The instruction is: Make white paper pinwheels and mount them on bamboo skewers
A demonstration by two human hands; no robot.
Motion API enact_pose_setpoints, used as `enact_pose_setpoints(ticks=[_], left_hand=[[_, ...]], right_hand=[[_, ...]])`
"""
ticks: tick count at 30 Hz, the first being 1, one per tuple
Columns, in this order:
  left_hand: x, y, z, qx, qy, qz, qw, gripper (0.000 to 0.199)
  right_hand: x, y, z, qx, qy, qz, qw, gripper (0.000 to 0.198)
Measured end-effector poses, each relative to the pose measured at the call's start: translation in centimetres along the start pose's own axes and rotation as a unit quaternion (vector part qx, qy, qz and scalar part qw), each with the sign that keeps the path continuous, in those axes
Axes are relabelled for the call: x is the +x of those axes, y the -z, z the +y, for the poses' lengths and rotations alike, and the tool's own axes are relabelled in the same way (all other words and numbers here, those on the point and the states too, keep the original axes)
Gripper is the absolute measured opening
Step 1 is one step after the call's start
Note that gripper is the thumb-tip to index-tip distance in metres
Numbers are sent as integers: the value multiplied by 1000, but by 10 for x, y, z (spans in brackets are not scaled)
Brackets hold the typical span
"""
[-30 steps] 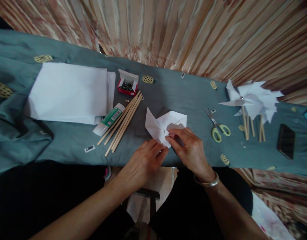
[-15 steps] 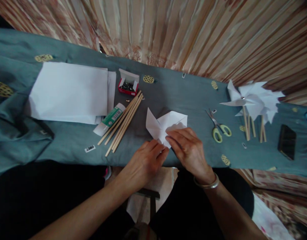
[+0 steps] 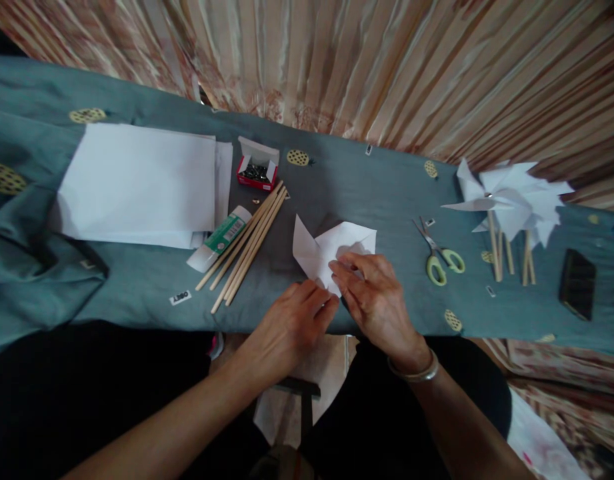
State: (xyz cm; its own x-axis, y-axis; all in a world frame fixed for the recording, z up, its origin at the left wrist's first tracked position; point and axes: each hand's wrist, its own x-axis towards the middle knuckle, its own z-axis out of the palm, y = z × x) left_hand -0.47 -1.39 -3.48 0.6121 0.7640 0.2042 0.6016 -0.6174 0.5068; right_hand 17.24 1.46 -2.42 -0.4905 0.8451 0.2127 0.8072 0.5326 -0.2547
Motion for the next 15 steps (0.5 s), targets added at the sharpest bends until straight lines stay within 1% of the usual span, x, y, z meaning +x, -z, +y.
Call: enact_pose_setpoints(ticks=[5,8,11,15], left_hand=[[1,1,1,8,2,1,1000,32],[0,0,1,1,11,-8,1000,31],[0,-1,1,-9,21,-7,1000,30],[-1,-1,0,-16,29,-11,999,28]], right_hand=[[-3,-3,-1,-9,0,-9,1000,30],[-6,-8,-2,-2,3,6,1000,32],[-7,-14,-4,27,4,32,999,33],[-4,-19,-5,44,6,49,998,32]])
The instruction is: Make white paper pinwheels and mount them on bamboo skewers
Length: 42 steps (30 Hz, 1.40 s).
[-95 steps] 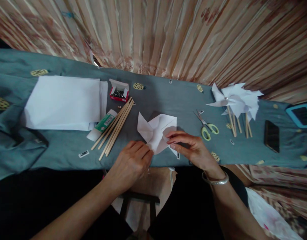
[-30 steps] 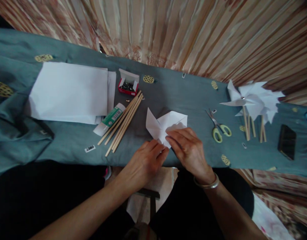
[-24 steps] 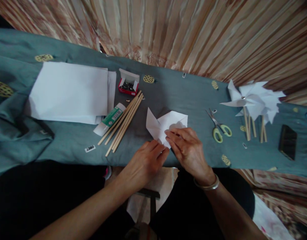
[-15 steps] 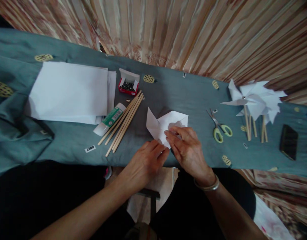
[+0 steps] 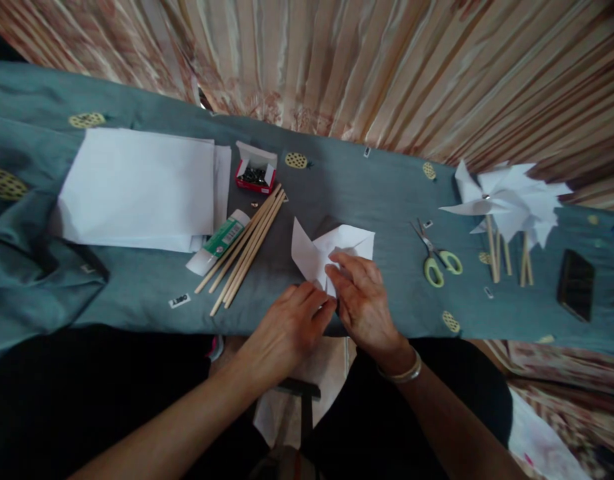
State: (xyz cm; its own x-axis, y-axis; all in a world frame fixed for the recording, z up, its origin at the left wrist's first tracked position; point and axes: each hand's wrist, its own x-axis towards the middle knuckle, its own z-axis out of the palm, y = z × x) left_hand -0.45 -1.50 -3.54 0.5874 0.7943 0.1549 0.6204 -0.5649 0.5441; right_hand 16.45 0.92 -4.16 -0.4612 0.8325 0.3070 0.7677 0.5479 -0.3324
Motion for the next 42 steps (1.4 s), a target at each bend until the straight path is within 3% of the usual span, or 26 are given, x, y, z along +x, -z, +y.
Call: enact_pose_setpoints(ticks=[13,18,23,27,33,39,42], left_hand=[[2,1,-2,12,-24,20,999,26],[0,-1,-3,36,-24,38,998,20],[0,-1,-4,89,-54,37,994,16],[1,2,-4,95,-60,21,993,16],[0,9,-9,102,-63,26,992,19],[1,26,-29,123,-43,85,988,24],[2,33,-37,128,-34,110,985,24]], right_hand=[[5,-4,-4,-3,13,3,1000,32],[11,4,0,36,-18,4,999,30],[16,16,22,161,-73,57,983,33],[25,17,50,98,-117,56,987,35],[36,23,70,55,-93,4,994,38],[10,38,74,128,-208,28,969,31],[-8,41,70,187,-245,3,951,30]])
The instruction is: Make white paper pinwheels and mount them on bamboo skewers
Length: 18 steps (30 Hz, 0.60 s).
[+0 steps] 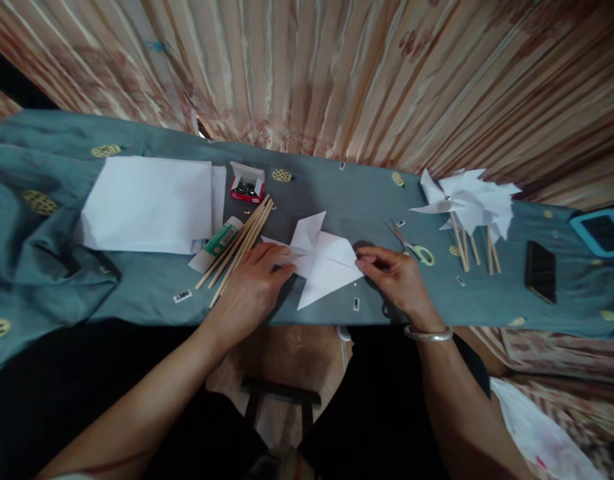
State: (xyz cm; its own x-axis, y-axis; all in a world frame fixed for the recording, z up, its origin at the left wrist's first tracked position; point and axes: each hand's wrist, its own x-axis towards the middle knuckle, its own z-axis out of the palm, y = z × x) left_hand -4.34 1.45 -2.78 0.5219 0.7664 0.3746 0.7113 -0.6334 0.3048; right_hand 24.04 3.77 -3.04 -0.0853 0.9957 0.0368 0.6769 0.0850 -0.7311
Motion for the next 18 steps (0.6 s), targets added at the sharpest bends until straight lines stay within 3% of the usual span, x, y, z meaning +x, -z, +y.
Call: enact_pose_setpoints(ticks=[5,7,11,14,18], left_hand=[[2,2,14,-10,-18,21,1000,21],[2,-2,25,-25,-42,1,999,21],[1,-14,39,-13,-58,-43,997,18],[0,-21,40,-6,-53,-50,997,15],[-3,-22,38,-9,-66,-29,997,15]], right_hand=[[-22,5,-6,6,-31,-104,994,28],[-26,8,-11,-39,-24,-94,995,26],[-29,11,-22,-80,70,-26,994,22],[-30,6,-29,-57,141,-52,987,24],[-31,-1,-31,-51,172,-77,981,31]])
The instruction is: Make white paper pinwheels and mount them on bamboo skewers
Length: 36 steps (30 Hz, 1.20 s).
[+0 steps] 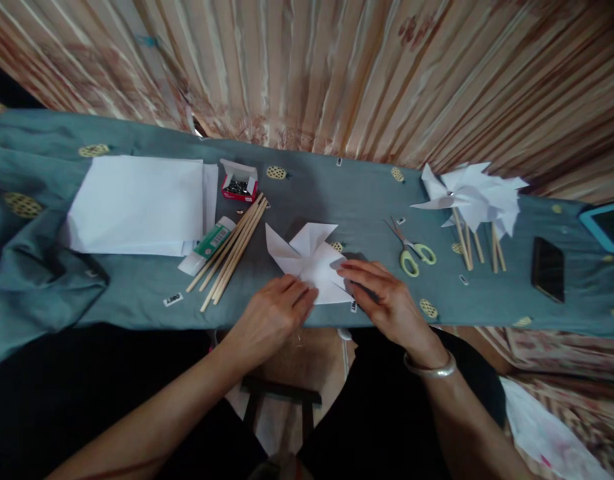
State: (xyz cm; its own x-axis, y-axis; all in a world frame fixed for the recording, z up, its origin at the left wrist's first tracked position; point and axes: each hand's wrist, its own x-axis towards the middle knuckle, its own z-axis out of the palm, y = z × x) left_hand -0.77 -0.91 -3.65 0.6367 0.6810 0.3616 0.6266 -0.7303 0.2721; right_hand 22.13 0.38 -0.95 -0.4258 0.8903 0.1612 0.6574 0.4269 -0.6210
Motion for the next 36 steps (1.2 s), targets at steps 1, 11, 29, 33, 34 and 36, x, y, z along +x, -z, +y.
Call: enact_pose_setpoints(ticks=[1,11,29,33,34,36], left_hand=[[-1,1,0,3,-3,4,1000,16],[-2,9,1,-28,5,-27,999,16],[-8,3,8,-62,8,15,998,26],[-8,4,7,-86,9,6,996,23],[-7,4,7,-90,9,3,996,23],[-7,4,7,-92,12,-6,996,24]], right_hand=[[0,-1,0,4,1,-6,1000,32],[4,2,5,94,-10,-51,994,34],[5,-29,-18,45,-122,37,991,16],[4,-30,-21,-9,-91,50,995,13],[4,-30,-23,-22,-82,52,995,12],[4,-30,-25,-46,-66,47,996,12]])
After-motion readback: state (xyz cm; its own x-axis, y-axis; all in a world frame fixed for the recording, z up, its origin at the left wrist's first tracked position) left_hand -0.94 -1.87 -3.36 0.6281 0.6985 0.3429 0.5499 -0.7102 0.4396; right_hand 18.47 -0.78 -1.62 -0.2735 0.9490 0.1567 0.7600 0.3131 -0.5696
